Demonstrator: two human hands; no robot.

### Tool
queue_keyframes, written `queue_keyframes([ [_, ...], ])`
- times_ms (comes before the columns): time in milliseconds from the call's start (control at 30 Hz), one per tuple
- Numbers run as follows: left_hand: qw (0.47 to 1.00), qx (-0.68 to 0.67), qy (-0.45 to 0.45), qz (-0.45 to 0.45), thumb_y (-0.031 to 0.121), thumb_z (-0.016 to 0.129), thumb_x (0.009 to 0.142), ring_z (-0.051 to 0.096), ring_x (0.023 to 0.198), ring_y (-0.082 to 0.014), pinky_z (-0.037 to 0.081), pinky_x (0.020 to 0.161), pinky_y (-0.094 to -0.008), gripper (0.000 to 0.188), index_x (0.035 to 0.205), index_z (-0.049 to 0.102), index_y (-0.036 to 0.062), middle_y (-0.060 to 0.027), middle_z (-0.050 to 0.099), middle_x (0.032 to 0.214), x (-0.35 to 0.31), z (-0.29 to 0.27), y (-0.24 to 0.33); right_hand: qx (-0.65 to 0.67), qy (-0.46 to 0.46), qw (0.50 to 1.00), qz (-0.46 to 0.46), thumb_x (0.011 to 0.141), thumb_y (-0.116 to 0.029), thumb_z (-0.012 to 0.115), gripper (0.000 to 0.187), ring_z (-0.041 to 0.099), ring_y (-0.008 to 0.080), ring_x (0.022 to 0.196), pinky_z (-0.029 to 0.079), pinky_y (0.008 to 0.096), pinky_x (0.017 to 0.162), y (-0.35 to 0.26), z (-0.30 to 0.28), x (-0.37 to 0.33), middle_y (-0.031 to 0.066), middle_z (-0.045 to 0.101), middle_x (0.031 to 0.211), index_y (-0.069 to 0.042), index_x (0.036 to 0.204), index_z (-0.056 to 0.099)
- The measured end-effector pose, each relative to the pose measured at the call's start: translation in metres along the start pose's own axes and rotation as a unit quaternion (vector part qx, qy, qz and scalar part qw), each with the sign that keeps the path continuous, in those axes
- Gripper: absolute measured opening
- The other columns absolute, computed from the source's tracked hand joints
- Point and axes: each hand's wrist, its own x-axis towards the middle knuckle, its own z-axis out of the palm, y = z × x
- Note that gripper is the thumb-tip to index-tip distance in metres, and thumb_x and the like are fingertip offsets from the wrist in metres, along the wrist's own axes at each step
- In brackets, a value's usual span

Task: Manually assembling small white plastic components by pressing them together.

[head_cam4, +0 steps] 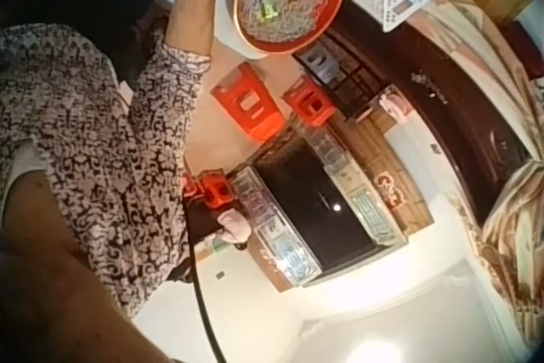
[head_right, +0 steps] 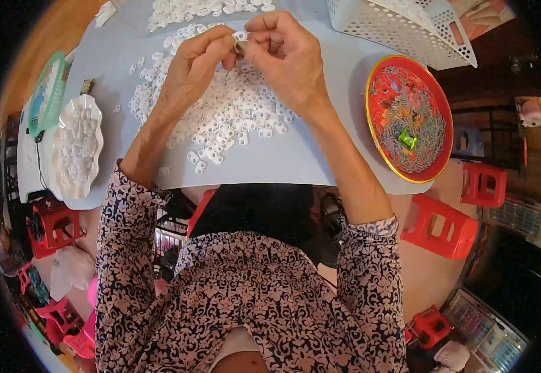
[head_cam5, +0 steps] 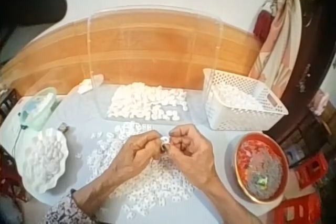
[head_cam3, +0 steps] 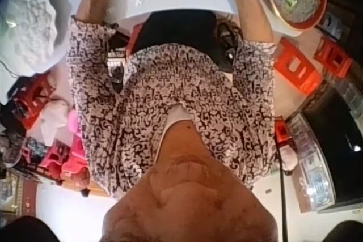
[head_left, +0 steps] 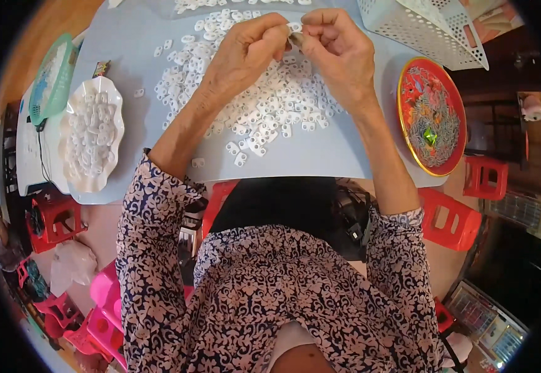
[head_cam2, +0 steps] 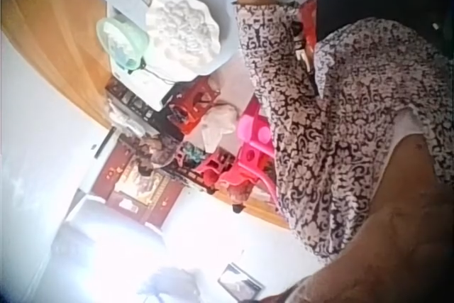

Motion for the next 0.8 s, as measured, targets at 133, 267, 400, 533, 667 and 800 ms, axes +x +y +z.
queue_keyframes([
  [133, 0.999, -0.028, 0.020, 0.005, 0.020, 0.043, 0.091, 0.047, 0.061, -0.0071, 0.040, 0.058, -0.0238, 0.026, 0.075, 0.055, 0.0032, -0.0001, 0.051, 0.063, 0.000, 0.002, -0.002, -0.012, -0.007, 1.000, 0.006, 0.080, -0.001, 0.065, 0.027, 0.056, 0.0061, 0.067, 0.048, 0.0203, 0.061, 0.005, -0.002, 0.000, 0.0030, 0.061, 0.078, 0.002, 0.104, 0.054],
  [267, 0.996, -0.054, 0.039, -0.057, 0.021, 0.045, 0.090, 0.048, 0.062, -0.0056, 0.038, 0.056, -0.0226, 0.026, 0.074, 0.056, 0.0040, 0.0006, 0.052, 0.063, 0.000, 0.000, -0.001, -0.073, -0.037, 0.996, -0.040, 0.076, -0.004, 0.071, 0.036, 0.055, 0.0063, 0.065, 0.048, 0.0209, 0.060, 0.009, -0.002, 0.000, 0.0013, 0.060, 0.075, -0.002, 0.109, 0.056],
  [400, 0.997, -0.027, 0.012, -0.065, 0.020, 0.046, 0.090, 0.047, 0.060, -0.0050, 0.038, 0.055, -0.0226, 0.025, 0.072, 0.056, 0.0048, 0.0016, 0.050, 0.062, -0.001, -0.001, -0.003, -0.129, -0.031, 0.988, -0.079, 0.072, -0.004, 0.073, 0.036, 0.054, 0.0076, 0.064, 0.048, 0.0216, 0.060, 0.015, -0.003, 0.000, -0.0002, 0.057, 0.073, -0.005, 0.105, 0.061],
  [533, 0.998, -0.040, 0.012, -0.042, 0.019, 0.046, 0.089, 0.044, 0.058, -0.0046, 0.037, 0.053, -0.0226, 0.024, 0.071, 0.053, 0.0051, 0.0024, 0.047, 0.060, -0.001, 0.000, -0.003, -0.172, -0.039, 0.979, -0.102, 0.070, -0.004, 0.073, 0.034, 0.055, 0.0083, 0.063, 0.049, 0.0217, 0.061, 0.012, -0.002, 0.001, -0.0001, 0.056, 0.071, -0.005, 0.102, 0.064],
  [667, 0.998, 0.012, -0.031, -0.050, 0.017, 0.043, 0.090, 0.045, 0.063, -0.0078, 0.039, 0.059, -0.0229, 0.022, 0.078, 0.053, 0.0017, 0.0003, 0.047, 0.065, -0.002, -0.003, 0.001, -0.210, -0.040, 0.970, -0.113, 0.069, -0.004, 0.074, 0.030, 0.055, 0.0091, 0.061, 0.048, 0.0222, 0.060, 0.006, -0.005, 0.000, 0.0016, 0.058, 0.068, -0.004, 0.098, 0.065],
  [800, 0.997, 0.032, -0.054, -0.044, 0.017, 0.042, 0.090, 0.042, 0.061, -0.0075, 0.037, 0.058, -0.0233, 0.022, 0.074, 0.048, 0.0024, 0.0003, 0.043, 0.064, -0.002, -0.006, 0.001, -0.203, -0.061, 0.973, -0.093, 0.068, -0.008, 0.077, 0.026, 0.055, 0.0094, 0.060, 0.048, 0.0227, 0.058, 0.003, -0.007, 0.002, 0.0028, 0.060, 0.067, -0.003, 0.091, 0.065],
])
